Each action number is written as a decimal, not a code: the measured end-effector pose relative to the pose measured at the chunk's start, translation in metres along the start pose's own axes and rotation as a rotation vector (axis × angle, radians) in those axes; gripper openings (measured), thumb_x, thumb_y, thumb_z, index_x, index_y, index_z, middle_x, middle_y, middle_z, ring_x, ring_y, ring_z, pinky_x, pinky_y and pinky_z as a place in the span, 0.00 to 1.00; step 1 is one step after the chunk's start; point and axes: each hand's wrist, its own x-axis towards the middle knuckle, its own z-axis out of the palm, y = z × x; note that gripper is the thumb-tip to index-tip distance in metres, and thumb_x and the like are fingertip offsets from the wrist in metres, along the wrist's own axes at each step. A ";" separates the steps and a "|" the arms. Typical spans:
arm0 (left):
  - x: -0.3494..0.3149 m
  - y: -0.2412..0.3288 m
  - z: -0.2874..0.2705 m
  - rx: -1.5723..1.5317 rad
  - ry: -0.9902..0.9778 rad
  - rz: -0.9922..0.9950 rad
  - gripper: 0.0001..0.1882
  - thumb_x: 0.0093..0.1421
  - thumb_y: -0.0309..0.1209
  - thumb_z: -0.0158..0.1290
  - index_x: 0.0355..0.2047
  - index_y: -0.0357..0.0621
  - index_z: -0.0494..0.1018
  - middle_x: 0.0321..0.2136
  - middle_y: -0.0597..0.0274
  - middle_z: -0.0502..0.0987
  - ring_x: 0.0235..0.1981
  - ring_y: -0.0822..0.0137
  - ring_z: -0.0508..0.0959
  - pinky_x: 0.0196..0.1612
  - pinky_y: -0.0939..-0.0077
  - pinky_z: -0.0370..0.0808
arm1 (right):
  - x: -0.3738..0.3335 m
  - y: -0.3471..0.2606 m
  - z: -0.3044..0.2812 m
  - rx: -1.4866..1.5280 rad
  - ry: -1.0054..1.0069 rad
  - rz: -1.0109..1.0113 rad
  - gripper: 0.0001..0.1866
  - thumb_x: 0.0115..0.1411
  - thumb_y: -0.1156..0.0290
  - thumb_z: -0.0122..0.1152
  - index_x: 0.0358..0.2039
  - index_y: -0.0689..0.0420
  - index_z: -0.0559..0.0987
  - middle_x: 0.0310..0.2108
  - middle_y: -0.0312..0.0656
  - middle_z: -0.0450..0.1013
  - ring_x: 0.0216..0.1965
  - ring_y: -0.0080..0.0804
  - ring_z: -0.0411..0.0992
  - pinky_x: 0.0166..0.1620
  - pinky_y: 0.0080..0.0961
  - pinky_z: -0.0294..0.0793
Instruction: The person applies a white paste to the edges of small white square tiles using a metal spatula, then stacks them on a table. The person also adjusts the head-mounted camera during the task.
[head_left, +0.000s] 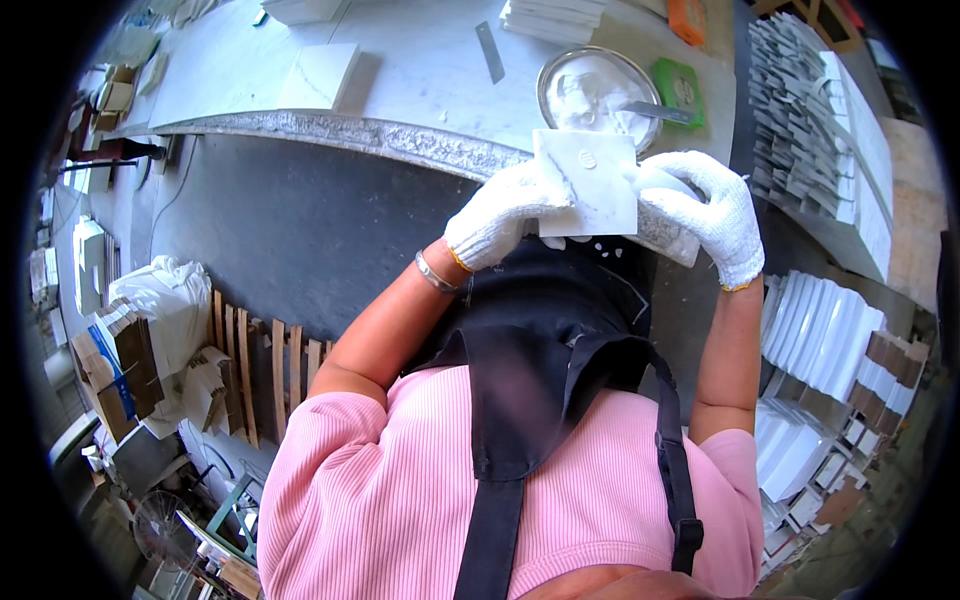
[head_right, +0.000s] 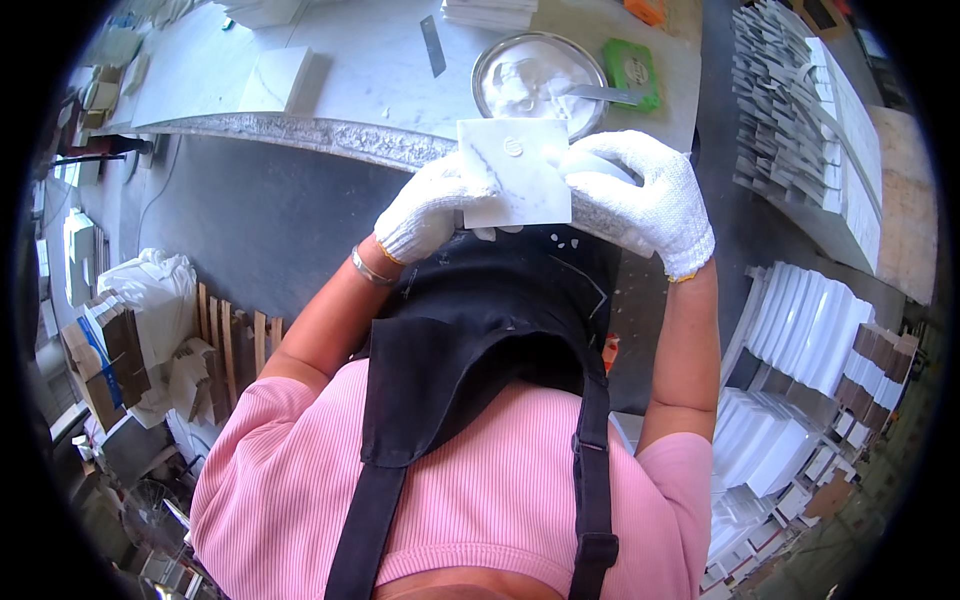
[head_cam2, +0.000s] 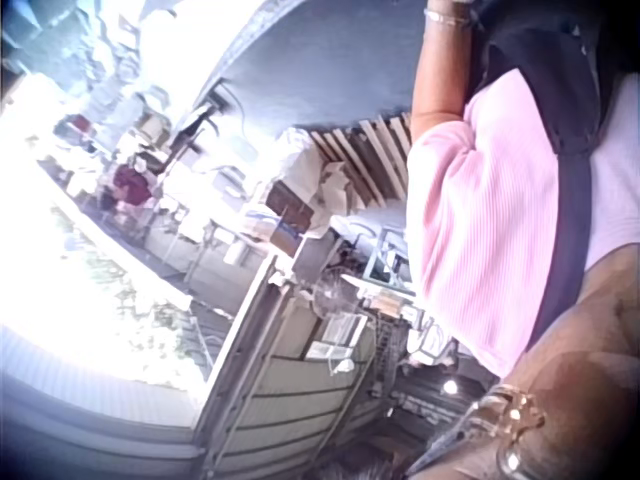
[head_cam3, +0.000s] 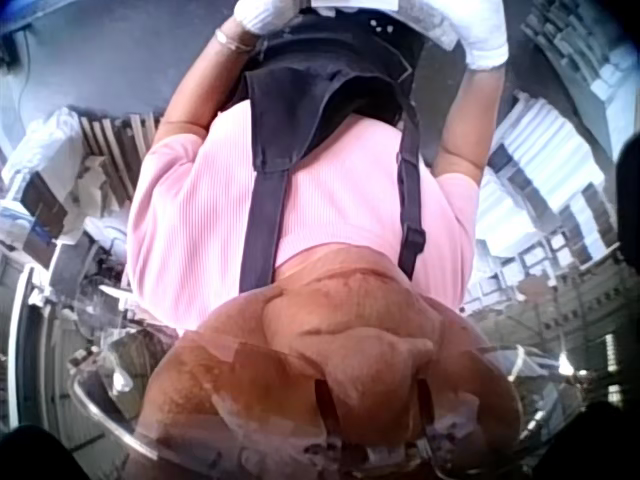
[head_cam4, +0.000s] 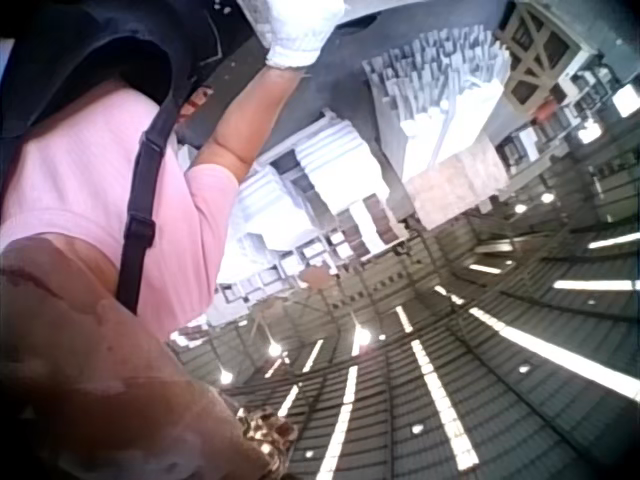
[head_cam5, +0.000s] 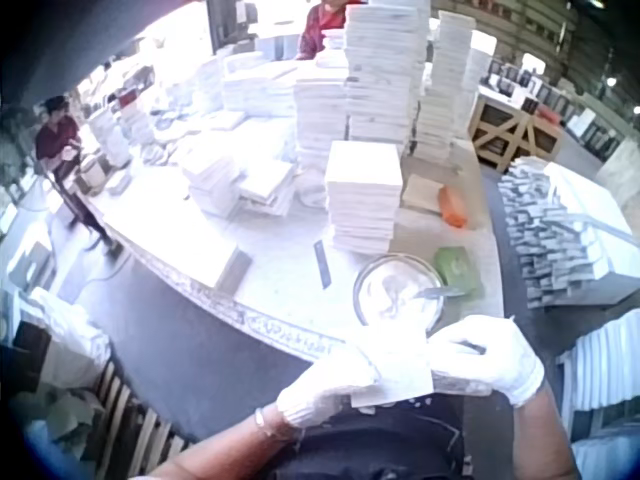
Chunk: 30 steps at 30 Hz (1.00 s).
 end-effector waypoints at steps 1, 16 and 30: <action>-0.001 0.000 0.000 -0.008 -0.004 -0.001 0.26 0.60 0.35 0.59 0.56 0.34 0.69 0.40 0.51 0.80 0.36 0.59 0.83 0.31 0.72 0.81 | 0.001 -0.001 0.000 -0.012 -0.002 -0.008 0.16 0.52 0.65 0.72 0.39 0.60 0.84 0.36 0.43 0.80 0.38 0.30 0.78 0.45 0.27 0.76; -0.001 0.001 -0.001 -0.017 -0.033 0.009 0.22 0.61 0.35 0.58 0.52 0.33 0.71 0.39 0.52 0.80 0.36 0.59 0.83 0.32 0.73 0.80 | 0.007 -0.015 -0.001 -0.147 -0.027 -0.058 0.16 0.51 0.65 0.72 0.38 0.60 0.85 0.35 0.43 0.80 0.36 0.30 0.78 0.43 0.26 0.76; 0.002 -0.003 -0.002 0.001 -0.013 0.020 0.18 0.63 0.39 0.56 0.46 0.38 0.75 0.37 0.55 0.80 0.35 0.59 0.83 0.33 0.73 0.78 | 0.010 -0.017 -0.003 -0.187 -0.025 -0.074 0.16 0.51 0.63 0.71 0.37 0.59 0.85 0.33 0.43 0.80 0.35 0.32 0.79 0.41 0.27 0.77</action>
